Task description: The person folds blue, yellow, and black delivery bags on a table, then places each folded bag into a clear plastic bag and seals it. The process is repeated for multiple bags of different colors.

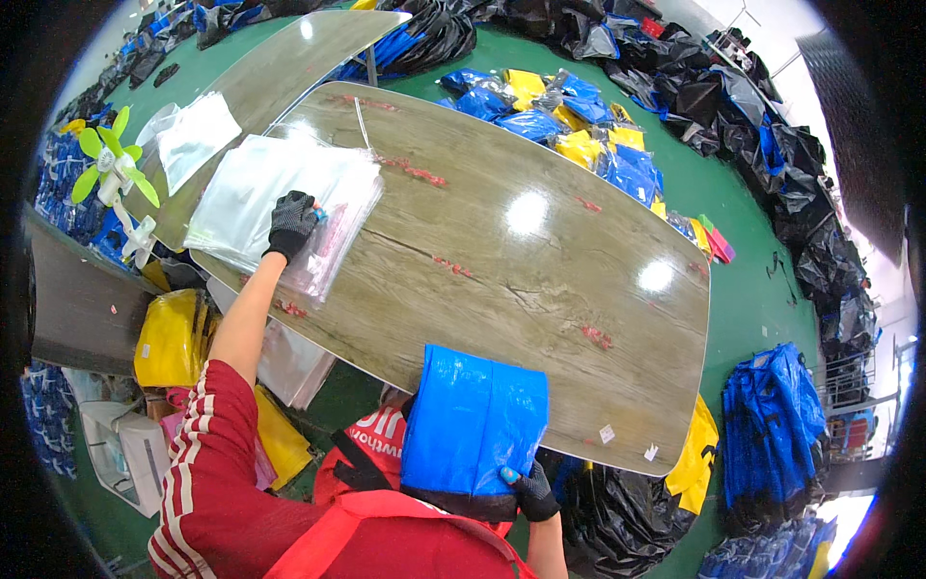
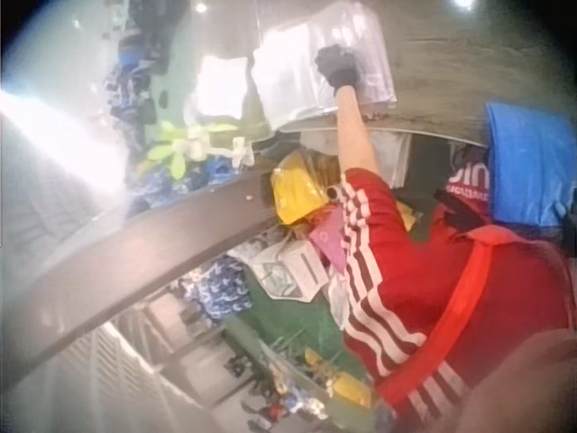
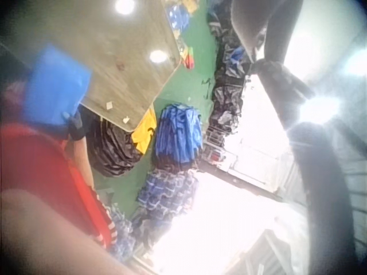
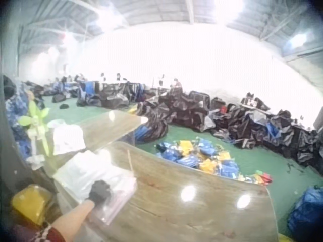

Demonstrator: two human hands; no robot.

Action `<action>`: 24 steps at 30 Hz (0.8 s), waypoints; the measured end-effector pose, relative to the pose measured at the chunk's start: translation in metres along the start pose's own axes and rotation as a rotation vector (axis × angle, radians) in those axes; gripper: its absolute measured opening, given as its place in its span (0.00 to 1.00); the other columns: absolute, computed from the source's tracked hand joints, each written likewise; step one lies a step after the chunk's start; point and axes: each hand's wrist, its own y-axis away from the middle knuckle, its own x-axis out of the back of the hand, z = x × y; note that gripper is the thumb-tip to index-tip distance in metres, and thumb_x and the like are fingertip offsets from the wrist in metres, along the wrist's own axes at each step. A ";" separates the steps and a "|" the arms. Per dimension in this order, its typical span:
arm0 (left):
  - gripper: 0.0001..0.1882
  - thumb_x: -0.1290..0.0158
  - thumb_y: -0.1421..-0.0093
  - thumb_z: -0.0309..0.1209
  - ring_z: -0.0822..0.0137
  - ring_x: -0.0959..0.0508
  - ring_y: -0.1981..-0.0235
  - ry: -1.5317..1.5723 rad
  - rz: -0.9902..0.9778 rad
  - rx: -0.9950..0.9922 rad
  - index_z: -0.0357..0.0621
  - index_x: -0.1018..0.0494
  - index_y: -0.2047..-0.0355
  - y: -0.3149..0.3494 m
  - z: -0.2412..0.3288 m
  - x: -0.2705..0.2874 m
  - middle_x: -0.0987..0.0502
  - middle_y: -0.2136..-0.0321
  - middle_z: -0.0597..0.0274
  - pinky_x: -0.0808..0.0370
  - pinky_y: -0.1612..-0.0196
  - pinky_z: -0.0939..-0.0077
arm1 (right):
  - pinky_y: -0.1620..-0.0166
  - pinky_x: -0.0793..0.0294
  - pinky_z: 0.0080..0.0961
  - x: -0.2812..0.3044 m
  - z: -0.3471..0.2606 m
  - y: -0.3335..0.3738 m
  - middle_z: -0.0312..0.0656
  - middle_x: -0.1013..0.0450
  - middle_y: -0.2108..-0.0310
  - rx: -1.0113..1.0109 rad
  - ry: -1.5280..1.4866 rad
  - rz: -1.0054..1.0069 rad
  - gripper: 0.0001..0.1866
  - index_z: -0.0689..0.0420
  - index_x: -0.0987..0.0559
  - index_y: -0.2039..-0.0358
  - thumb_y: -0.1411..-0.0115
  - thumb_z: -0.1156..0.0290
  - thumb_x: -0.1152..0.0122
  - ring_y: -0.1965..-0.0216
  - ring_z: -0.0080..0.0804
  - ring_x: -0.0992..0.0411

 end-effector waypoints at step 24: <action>0.06 0.45 0.44 0.27 0.54 0.25 0.64 1.045 -0.737 -0.319 0.38 0.31 0.71 0.072 0.304 0.016 0.25 0.64 0.52 0.28 0.58 0.65 | 0.44 0.32 0.34 -0.005 -0.081 0.029 0.47 0.32 0.45 0.042 0.180 0.056 0.41 0.65 0.38 0.39 0.49 0.62 0.30 0.49 0.35 0.30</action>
